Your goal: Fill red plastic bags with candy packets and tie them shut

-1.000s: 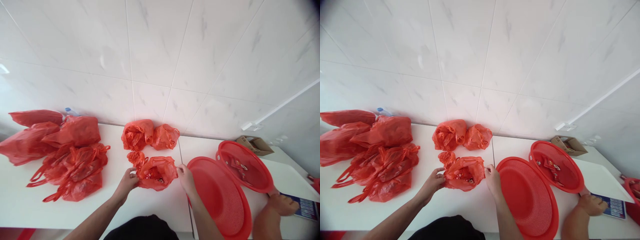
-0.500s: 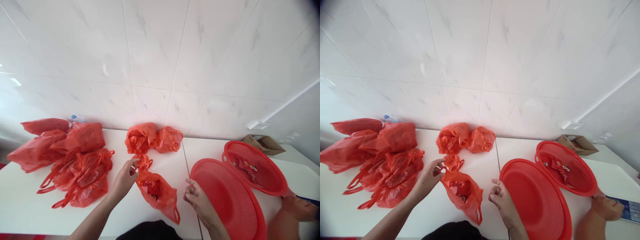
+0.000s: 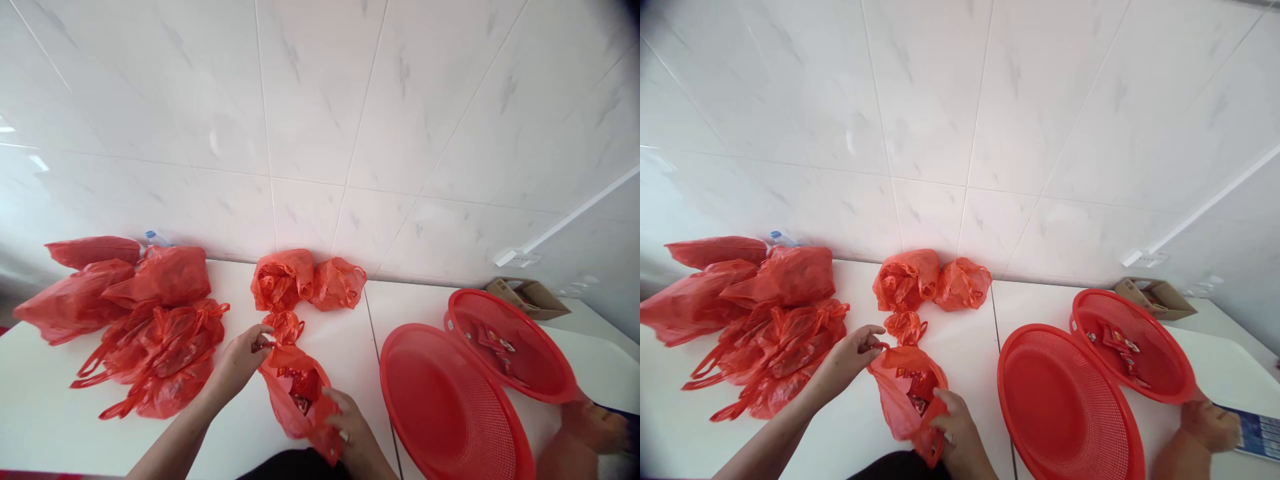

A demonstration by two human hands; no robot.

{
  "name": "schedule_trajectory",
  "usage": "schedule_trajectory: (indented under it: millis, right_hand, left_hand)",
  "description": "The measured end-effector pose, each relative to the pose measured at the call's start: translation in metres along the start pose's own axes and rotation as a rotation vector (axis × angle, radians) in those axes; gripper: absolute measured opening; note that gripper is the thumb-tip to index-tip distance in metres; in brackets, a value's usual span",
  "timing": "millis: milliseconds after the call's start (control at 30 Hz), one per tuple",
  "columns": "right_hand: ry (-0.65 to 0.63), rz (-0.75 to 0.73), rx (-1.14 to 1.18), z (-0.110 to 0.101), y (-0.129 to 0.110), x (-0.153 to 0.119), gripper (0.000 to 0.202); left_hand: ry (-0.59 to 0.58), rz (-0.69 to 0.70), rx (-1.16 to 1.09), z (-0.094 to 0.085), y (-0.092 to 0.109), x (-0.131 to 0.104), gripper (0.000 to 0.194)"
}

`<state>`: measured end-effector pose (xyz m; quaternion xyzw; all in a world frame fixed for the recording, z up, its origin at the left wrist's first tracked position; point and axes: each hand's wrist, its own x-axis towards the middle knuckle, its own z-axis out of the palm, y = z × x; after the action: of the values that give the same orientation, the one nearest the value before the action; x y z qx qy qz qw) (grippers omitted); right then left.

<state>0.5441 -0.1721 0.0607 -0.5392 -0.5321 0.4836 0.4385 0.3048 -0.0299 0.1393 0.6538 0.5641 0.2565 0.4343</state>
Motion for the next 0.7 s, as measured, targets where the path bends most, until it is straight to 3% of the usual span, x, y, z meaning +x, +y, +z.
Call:
schedule_trajectory:
  millis: [67,133,233,300,367,433,500,700]
  right_hand:
    - [0.098,0.090,0.181,-0.007,-0.013,0.014,0.031]
    - [0.283,0.147,0.304,-0.022,-0.029,0.027,0.042]
    - [0.528,0.099,0.225,-0.045,-0.048,0.045,0.048]
    - [0.573,0.059,0.219,-0.054,-0.054,0.054,0.052]
    - [0.494,0.065,0.367,-0.055,-0.056,0.061,0.054]
    - [0.325,0.109,0.547,-0.048,-0.058,0.065,0.055]
    - [0.187,0.115,0.585,-0.035,-0.059,0.069,0.054]
    - [0.009,0.149,0.158,0.010,-0.061,0.083,0.042]
  left_hand:
    - [0.038,0.040,-0.048,-0.002,0.009,0.006,0.032]
    - [0.078,0.083,-0.094,-0.004,0.021,0.011,0.031]
    - [0.111,0.148,-0.151,-0.007,0.038,0.014,0.030]
    - [0.105,0.170,-0.138,-0.007,0.045,0.013,0.028]
    - [0.074,0.177,-0.088,-0.005,0.050,0.010,0.026]
    - [0.016,0.185,-0.046,0.000,0.054,0.005,0.026]
    - [-0.061,0.202,-0.028,0.006,0.057,0.001,0.029]
    - [-0.250,0.288,0.050,0.031,0.071,-0.009,0.032]
